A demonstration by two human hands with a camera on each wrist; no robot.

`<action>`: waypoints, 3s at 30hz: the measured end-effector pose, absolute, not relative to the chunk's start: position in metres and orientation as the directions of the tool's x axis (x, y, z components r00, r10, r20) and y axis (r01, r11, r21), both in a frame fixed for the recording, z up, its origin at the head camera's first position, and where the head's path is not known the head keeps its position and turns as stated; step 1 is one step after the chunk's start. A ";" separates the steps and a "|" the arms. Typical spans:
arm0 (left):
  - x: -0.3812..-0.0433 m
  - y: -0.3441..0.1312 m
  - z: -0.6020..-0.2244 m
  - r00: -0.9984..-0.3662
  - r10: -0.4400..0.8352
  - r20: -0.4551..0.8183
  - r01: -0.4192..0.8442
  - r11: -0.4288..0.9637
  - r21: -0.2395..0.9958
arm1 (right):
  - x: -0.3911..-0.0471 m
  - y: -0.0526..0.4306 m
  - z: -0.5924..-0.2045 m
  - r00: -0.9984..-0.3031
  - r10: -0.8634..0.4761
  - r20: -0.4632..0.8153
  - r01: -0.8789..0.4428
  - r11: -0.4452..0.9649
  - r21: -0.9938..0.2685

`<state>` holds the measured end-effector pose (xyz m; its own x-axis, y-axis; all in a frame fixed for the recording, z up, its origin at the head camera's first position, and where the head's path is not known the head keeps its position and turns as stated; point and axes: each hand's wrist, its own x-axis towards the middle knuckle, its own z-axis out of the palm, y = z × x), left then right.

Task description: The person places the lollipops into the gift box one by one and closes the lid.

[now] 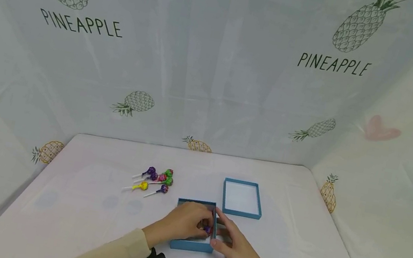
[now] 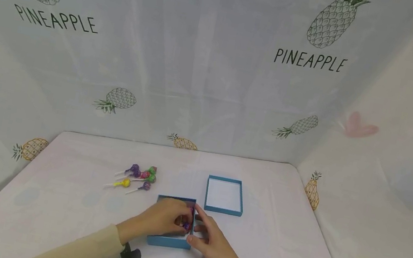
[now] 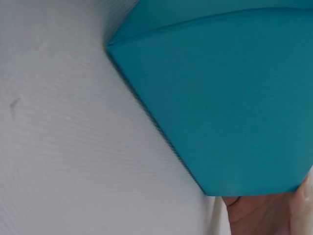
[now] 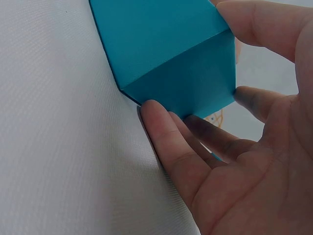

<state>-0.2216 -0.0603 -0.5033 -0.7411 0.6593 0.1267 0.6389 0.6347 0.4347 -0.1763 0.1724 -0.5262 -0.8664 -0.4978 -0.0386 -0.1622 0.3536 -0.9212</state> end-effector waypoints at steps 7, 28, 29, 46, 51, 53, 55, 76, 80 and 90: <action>-0.221 -0.057 -0.504 -0.758 0.641 0.120 0.628 0.667 0.401 | -0.177 0.173 -0.527 -0.866 -0.499 -0.039 -0.159 0.348 -0.924; -0.224 -0.060 -0.507 -0.740 0.663 0.118 0.639 0.637 0.431 | -0.177 0.173 -0.526 -0.867 -0.497 -0.047 -0.151 0.351 -0.924; -0.224 -0.060 -0.507 -0.735 0.667 0.122 0.645 0.632 0.430 | -0.177 0.173 -0.526 -0.867 -0.497 -0.047 -0.152 0.351 -0.924; -0.226 -0.064 -0.501 -0.722 0.681 0.122 0.639 0.589 0.495 | -0.177 0.174 -0.525 -0.859 -0.509 -0.047 -0.147 0.334 -0.931; -0.227 -0.073 -0.484 -0.744 0.651 0.153 0.626 0.598 0.500 | -0.178 0.173 -0.526 -0.859 -0.510 -0.044 -0.151 0.334 -0.931; -0.229 -0.079 -0.475 -0.763 0.625 0.165 0.612 0.618 0.492 | -0.178 0.172 -0.526 -0.862 -0.505 -0.048 -0.151 0.345 -0.926; -0.231 -0.087 -0.467 -0.786 0.593 0.172 0.592 0.643 0.485 | -0.178 0.171 -0.526 -0.866 -0.497 -0.056 -0.147 0.359 -0.922; -0.251 -0.173 -0.466 -0.896 0.381 0.228 0.443 0.729 0.523 | -0.174 0.171 -0.527 -0.883 -0.459 -0.097 -0.118 0.417 -0.901; -0.255 -0.182 -0.476 -0.905 0.367 0.215 0.424 0.737 0.527 | -0.174 0.171 -0.525 -0.883 -0.460 -0.097 -0.117 0.415 -0.902; -0.263 -0.192 -0.483 -0.924 0.328 0.198 0.383 0.764 0.520 | -0.176 0.171 -0.525 -0.887 -0.452 -0.093 -0.120 0.421 -0.899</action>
<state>-0.2632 -0.1915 -0.4834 -0.9236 0.3284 0.1976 0.3828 0.7636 0.5201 -0.1764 0.1710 -0.5247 -0.8871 -0.4520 -0.0934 -0.1198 0.4210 -0.8991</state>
